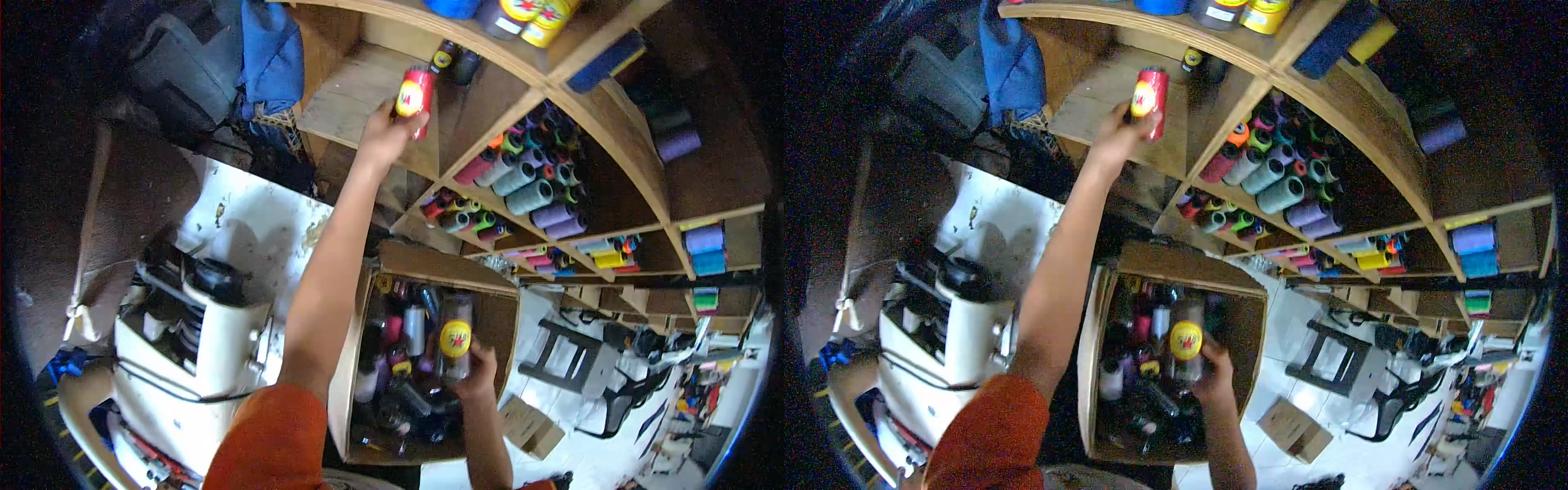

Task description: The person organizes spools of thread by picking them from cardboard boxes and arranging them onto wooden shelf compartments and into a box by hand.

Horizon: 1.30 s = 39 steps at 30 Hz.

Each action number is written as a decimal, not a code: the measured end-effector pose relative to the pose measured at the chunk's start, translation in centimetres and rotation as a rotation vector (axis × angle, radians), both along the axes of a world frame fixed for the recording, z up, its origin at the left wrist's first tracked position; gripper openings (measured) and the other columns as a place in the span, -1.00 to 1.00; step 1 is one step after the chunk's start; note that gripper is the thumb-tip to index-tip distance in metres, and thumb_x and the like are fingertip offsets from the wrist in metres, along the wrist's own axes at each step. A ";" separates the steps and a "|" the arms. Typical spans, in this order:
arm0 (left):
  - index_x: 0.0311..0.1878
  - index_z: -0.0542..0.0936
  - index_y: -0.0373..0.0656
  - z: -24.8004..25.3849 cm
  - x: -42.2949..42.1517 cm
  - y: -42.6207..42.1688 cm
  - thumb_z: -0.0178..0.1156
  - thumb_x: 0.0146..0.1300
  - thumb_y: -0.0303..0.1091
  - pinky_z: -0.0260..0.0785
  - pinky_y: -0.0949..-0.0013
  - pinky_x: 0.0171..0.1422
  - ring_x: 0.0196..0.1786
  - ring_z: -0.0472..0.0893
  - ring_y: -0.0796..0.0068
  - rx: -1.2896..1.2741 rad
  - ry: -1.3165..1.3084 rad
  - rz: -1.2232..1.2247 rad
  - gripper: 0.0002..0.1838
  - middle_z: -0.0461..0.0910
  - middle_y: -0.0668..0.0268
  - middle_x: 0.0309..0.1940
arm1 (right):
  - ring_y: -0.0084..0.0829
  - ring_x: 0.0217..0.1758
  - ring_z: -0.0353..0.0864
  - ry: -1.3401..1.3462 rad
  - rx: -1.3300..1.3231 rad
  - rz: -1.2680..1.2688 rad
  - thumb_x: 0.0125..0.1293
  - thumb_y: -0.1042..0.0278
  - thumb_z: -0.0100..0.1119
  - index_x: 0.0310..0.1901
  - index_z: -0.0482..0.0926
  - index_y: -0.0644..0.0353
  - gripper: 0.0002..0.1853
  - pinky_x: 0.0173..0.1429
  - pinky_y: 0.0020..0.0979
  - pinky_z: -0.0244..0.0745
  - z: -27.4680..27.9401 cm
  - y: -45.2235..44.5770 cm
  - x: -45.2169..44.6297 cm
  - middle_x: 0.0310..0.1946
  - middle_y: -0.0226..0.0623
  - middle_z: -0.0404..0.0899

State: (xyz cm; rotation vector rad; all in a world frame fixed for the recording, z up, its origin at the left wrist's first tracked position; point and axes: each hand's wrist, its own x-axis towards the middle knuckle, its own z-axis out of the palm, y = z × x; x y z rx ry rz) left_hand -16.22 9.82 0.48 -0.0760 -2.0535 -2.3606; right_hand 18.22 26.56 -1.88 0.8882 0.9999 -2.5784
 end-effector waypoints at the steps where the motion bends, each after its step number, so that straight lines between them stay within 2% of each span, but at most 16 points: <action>1: 0.14 0.43 -0.35 -0.7 -3.2 0.4 0.36 0.09 -0.17 0.30 0.41 0.15 0.00 0.51 0.46 -0.009 -0.003 -0.003 -0.37 0.57 0.18 -0.05 | -0.14 -0.07 0.58 -0.009 -0.016 0.020 0.02 -0.04 0.14 0.11 0.37 0.34 -0.30 0.02 -0.16 0.53 -0.5 0.0 0.2 -0.11 0.01 0.55; 2: 0.07 0.45 -0.38 -0.7 -6.3 0.8 0.35 0.06 -0.29 0.40 0.35 0.02 -0.09 0.58 0.37 -0.190 0.065 0.043 -0.46 0.60 0.09 -0.13 | -0.13 -0.06 0.58 -0.012 -0.038 0.036 0.02 -0.03 0.14 0.11 0.37 0.35 -0.30 0.03 -0.16 0.52 -1.2 0.0 0.3 -0.11 0.01 0.55; 3: 0.07 0.47 -0.29 -2.9 -10.4 1.5 0.37 0.01 -0.27 0.41 0.28 0.04 -0.07 0.60 0.19 -0.286 0.190 0.114 -0.45 0.59 0.01 -0.08 | -0.12 -0.07 0.59 -0.051 -0.042 0.038 0.02 -0.02 0.14 0.11 0.37 0.36 -0.30 0.02 -0.15 0.53 -3.3 0.5 1.3 -0.10 0.02 0.55; 6: 0.01 0.51 -0.21 -5.1 -18.5 3.0 0.38 -0.04 -0.27 0.41 0.20 0.07 -0.03 0.57 0.04 -0.482 0.219 0.174 -0.49 0.58 -0.03 -0.10 | -0.14 -0.09 0.60 -0.221 0.079 0.005 0.04 0.04 0.16 0.10 0.38 0.38 -0.33 -0.01 -0.14 0.54 -5.1 0.7 3.6 -0.10 -0.01 0.55; 8: -0.04 0.53 -0.20 -7.1 -22.3 3.6 0.38 -0.07 -0.29 0.41 0.18 0.09 -0.01 0.56 0.02 -0.557 0.348 0.258 -0.53 0.58 -0.04 -0.12 | -0.19 -0.06 0.59 -0.172 0.230 0.118 0.07 0.02 0.20 0.10 0.38 0.36 -0.34 0.01 -0.15 0.53 -2.9 -0.4 2.8 -0.10 -0.04 0.55; 10: -0.07 0.55 -0.20 -8.5 -24.0 4.2 0.37 -0.08 -0.31 0.42 0.17 0.10 -0.01 0.55 0.02 -0.604 0.353 0.289 -0.56 0.58 -0.03 -0.14 | -0.22 -0.08 0.57 -0.053 -0.170 0.046 0.14 -0.10 0.21 0.23 0.30 0.29 -0.25 -0.05 -0.18 0.54 -5.1 0.0 5.0 -0.05 -0.11 0.51; 11: -0.08 0.55 -0.19 -8.5 -24.8 4.5 0.37 -0.08 -0.32 0.42 0.17 0.11 -0.01 0.55 0.04 -0.613 0.309 0.282 -0.57 0.58 -0.02 -0.15 | -0.32 -0.18 0.60 -0.006 -0.137 0.073 0.19 0.02 0.19 0.26 0.26 0.29 -0.30 -0.20 -0.28 0.59 -4.1 0.2 5.3 -0.11 -0.16 0.55; 13: -0.11 0.58 -0.19 -7.4 -25.0 4.9 0.41 -0.14 -0.33 0.43 0.19 0.11 -0.03 0.56 0.06 -0.729 0.255 0.313 -0.56 0.57 0.02 -0.12 | -0.31 -0.18 0.60 -0.075 -0.068 0.063 0.18 0.00 0.19 0.25 0.27 0.29 -0.29 -0.19 -0.28 0.58 -3.3 0.3 4.8 -0.10 -0.16 0.55; 19: -0.04 0.55 -0.20 -11.0 -27.1 5.9 0.47 -0.21 -0.37 0.42 0.18 0.12 -0.01 0.55 0.07 -0.566 0.304 0.338 -0.45 0.57 0.04 -0.11 | -0.30 -0.19 0.60 -0.184 -0.008 0.033 0.18 -0.08 0.17 0.22 0.28 0.28 -0.29 -0.19 -0.28 0.58 -3.2 1.3 3.2 -0.10 -0.14 0.54; 21: 0.02 0.50 -0.22 -12.3 -27.3 6.3 0.45 -0.18 -0.44 0.44 0.19 0.08 -0.04 0.58 0.08 -0.559 0.427 0.367 -0.41 0.59 0.04 -0.15 | -0.30 -0.19 0.60 -0.201 -0.003 0.020 0.17 -0.10 0.17 0.21 0.29 0.27 -0.29 -0.19 -0.27 0.57 -3.3 1.6 2.8 -0.10 -0.14 0.54; 27: 0.05 0.49 -0.20 -12.5 -27.5 6.2 0.34 -0.05 -0.46 0.48 0.16 -0.08 -0.18 0.63 0.04 -0.483 0.413 0.336 -0.49 0.63 -0.01 -0.24 | -0.29 -0.20 0.60 -0.206 0.027 0.005 0.17 -0.17 0.15 0.18 0.30 0.26 -0.27 -0.18 -0.27 0.56 -3.2 2.3 0.6 -0.09 -0.12 0.53; 30: -0.01 0.56 -0.22 -9.5 -23.9 5.5 0.33 -0.03 -0.38 0.47 0.18 -0.09 -0.15 0.63 0.05 -0.530 0.279 0.520 -0.56 0.63 -0.01 -0.23 | -0.28 -0.20 0.60 -0.200 0.052 -0.006 0.16 -0.21 0.14 0.17 0.31 0.26 -0.27 -0.18 -0.27 0.56 -3.0 3.2 -0.4 -0.09 -0.12 0.53; 32: -0.10 0.60 -0.24 -9.2 -23.3 3.5 0.34 -0.04 -0.32 0.46 0.19 -0.08 -0.14 0.63 0.07 -0.505 0.326 0.497 -0.61 0.63 0.00 -0.25 | -0.28 -0.20 0.60 -0.180 0.101 -0.029 0.16 -0.23 0.13 0.16 0.32 0.25 -0.26 -0.18 -0.26 0.56 -2.4 4.2 -1.7 -0.08 -0.11 0.53; 35: -0.27 0.65 -0.27 -8.7 -18.2 2.9 0.30 -0.02 -0.23 0.45 0.25 -0.15 -0.24 0.63 0.09 -0.289 0.193 0.337 -0.69 0.65 0.05 -0.31 | -0.27 -0.21 0.60 0.022 0.049 -0.024 0.16 -0.27 0.13 0.14 0.32 0.25 -0.25 -0.17 -0.26 0.55 1.5 3.9 -7.9 -0.08 -0.10 0.53; 36: -0.26 0.65 -0.26 -7.7 -16.8 3.1 0.27 0.00 -0.25 0.45 0.27 -0.17 -0.28 0.63 0.09 -0.283 0.147 0.281 -0.71 0.66 0.07 -0.32 | -0.22 -0.36 0.54 0.324 0.008 0.126 0.24 -0.25 -0.03 0.19 0.29 0.23 -0.29 -0.33 -0.21 0.48 3.4 2.3 -11.4 -0.19 -0.02 0.53; 39: -0.26 0.63 -0.26 -2.0 -11.1 3.0 0.21 0.07 -0.27 0.45 0.34 -0.20 -0.36 0.63 0.26 -0.366 0.079 -0.008 -0.74 0.66 0.15 -0.40 | -0.24 -0.19 0.55 0.484 -0.289 0.058 0.26 -0.19 -0.02 0.22 0.25 0.22 -0.31 -0.28 -0.22 0.52 7.2 0.6 -17.3 0.00 -0.05 0.46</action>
